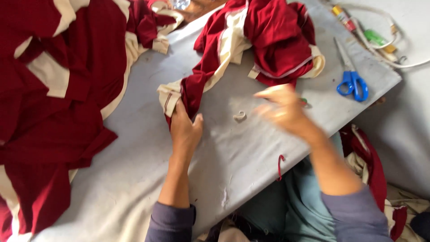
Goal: Trimming loose threads and excess fabric from finished or semi-finished garments using scissors and thread snips.
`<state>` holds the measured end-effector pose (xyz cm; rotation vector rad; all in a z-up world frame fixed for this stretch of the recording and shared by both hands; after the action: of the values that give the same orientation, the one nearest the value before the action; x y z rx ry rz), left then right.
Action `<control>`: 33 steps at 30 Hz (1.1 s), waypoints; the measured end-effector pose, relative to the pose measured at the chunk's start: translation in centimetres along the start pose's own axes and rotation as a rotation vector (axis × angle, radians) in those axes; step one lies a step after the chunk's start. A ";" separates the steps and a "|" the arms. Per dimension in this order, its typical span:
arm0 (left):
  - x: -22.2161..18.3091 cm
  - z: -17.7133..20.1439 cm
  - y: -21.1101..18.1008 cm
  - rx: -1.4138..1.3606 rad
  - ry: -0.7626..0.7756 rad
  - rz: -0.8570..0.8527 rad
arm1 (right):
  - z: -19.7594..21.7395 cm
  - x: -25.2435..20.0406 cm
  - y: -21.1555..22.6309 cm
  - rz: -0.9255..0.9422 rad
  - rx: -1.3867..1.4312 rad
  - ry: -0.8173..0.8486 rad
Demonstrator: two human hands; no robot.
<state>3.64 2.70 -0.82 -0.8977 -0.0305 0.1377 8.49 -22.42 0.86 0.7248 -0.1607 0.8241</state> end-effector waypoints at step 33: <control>1.1 -1.9 3.1 0.097 -0.039 -0.078 | -8.7 -6.8 13.2 0.046 0.280 0.501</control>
<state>4.52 3.29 -4.48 -0.7961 -0.0942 0.0827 -6.83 -14.95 -1.51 0.7545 0.3953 1.0598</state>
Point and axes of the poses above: each hand's wrist, its own x-axis towards the middle knuckle, its own z-axis out of the back of the hand, y = z × x, the point moved 2 cm from there along x, towards the middle knuckle, and after that the axes turned 13 degrees about y, right-handed, at the moved point
